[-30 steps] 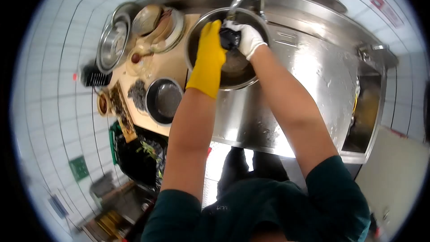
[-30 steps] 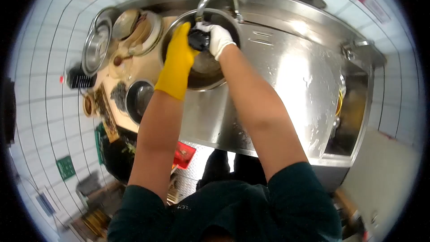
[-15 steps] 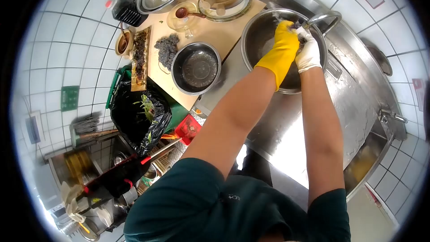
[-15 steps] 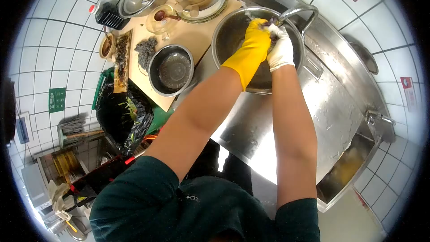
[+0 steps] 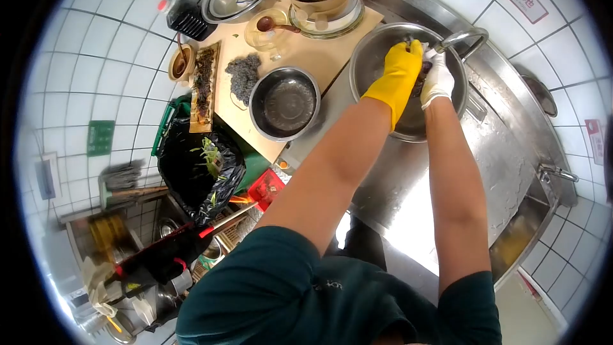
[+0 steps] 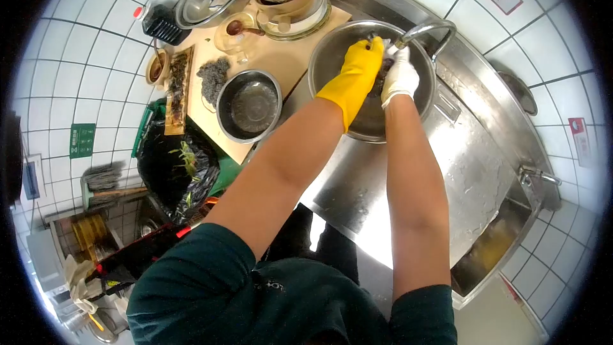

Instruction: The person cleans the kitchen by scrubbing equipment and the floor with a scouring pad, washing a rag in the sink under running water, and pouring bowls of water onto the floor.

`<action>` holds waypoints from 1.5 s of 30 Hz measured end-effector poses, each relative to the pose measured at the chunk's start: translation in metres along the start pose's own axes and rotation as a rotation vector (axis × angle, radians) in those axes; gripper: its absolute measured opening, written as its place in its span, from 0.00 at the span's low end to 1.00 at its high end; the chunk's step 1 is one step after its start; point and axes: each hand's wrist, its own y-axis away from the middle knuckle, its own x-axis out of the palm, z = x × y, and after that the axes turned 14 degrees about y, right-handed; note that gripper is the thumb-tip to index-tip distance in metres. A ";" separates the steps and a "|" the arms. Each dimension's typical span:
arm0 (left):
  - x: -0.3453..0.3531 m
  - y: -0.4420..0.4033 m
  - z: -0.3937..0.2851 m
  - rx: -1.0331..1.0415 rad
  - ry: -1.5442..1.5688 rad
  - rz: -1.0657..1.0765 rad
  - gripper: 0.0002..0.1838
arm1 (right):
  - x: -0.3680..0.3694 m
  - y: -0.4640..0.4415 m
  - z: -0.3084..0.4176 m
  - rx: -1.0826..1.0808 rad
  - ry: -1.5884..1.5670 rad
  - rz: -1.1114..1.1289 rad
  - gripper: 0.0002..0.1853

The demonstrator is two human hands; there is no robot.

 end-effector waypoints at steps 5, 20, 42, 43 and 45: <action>0.009 0.002 0.033 -0.014 0.235 0.065 0.45 | -0.013 -0.039 -0.021 0.015 -0.435 0.132 0.22; 0.016 0.012 0.026 0.708 -0.251 0.133 0.33 | -0.027 -0.017 0.001 0.214 -0.548 0.495 0.16; 0.015 -0.014 0.031 0.818 -0.289 0.020 0.19 | 0.004 -0.017 -0.030 0.035 -0.403 0.388 0.30; 0.016 -0.011 0.030 0.747 -0.252 -0.046 0.24 | 0.003 -0.013 -0.022 0.041 -0.137 0.285 0.30; 0.020 -0.010 0.030 0.599 -0.128 -0.151 0.27 | -0.001 -0.005 -0.002 0.056 0.394 0.068 0.31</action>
